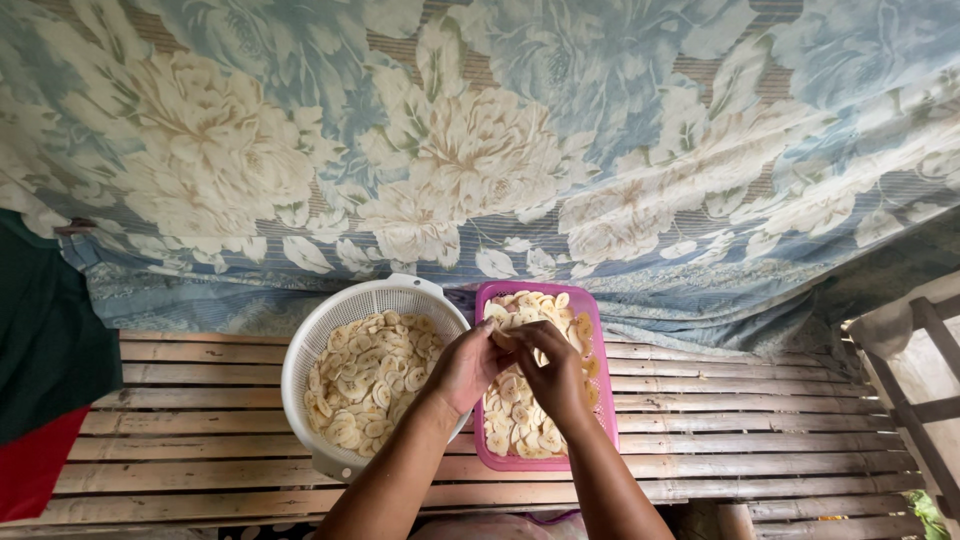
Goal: The person sorts sliced dry fruit by hand from a white colander into a pink plastic container.
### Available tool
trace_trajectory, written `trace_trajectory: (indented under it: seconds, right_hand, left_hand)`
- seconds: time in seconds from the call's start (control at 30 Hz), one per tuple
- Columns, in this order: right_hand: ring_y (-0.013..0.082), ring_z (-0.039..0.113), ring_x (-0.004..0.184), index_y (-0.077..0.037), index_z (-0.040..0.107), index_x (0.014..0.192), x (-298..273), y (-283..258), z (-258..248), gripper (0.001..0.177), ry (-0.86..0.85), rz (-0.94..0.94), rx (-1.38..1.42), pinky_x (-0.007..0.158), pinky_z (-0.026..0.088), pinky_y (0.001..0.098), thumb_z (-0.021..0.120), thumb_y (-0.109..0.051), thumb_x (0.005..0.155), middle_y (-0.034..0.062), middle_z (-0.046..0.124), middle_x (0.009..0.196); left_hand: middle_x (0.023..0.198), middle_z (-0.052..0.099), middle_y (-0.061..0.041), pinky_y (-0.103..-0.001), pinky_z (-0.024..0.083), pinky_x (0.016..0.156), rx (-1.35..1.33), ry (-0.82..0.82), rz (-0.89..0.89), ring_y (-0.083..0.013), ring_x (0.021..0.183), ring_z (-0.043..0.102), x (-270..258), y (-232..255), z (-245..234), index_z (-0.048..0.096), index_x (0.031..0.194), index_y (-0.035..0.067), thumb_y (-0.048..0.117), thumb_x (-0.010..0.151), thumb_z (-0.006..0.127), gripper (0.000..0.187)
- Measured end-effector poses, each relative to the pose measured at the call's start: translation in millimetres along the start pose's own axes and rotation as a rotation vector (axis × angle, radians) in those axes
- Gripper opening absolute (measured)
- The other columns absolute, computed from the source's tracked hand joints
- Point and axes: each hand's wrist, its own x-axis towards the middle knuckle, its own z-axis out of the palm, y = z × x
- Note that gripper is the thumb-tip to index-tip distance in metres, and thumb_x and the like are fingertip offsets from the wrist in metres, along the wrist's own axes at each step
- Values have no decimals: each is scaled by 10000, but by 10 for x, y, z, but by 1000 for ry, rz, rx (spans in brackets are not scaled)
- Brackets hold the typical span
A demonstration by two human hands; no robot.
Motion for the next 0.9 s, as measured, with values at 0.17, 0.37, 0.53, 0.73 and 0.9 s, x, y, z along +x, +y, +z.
trace_trajectory:
  seconds: [0.17,0.37,0.53,0.73,0.9]
  right_hand:
    - [142,732,973,-56,767,1067,31,441,-176,139,169,248,261,843,591,282,674,-111,980,54,801,1019]
    - [159,704,926,-78,782,995,-75,539,-318,105,270,-13,-245,787,582,322,788,-118,898,65,762,1003]
    - [230,715,940,-4,716,1135,-37,20,-50,289,236,-204,-260,770,587,353,760,-38,852,147,722,1048]
    - [215,738,848,-2,696,1172,62,-213,102,283,260,-100,-229,719,592,314,731,-27,892,130,744,1011]
    - [147,751,871,-2,701,1159,37,122,128,228,224,70,-1,708,602,289,701,-59,938,97,771,973]
  left_hand:
    - [1173,712,-170,-483,521,1030,88,51,38,-272,1101,680,-45,83,203,607,1266,-20,179,995,503,352]
    - [1272,690,-152,-466,495,1077,95,158,77,-255,1196,654,44,-12,62,592,1311,1,154,982,505,373]
    - [1245,654,-213,-404,501,1065,315,97,227,-278,1163,626,148,-265,-18,599,1303,-86,208,1117,538,353]
    - [1429,597,-12,-269,429,1109,467,109,284,-99,1308,555,-100,-144,389,493,1471,79,238,1031,493,468]
    - [1343,661,-136,-349,462,1068,576,181,340,-196,1216,606,-105,-203,251,566,1446,-4,248,1077,510,451]
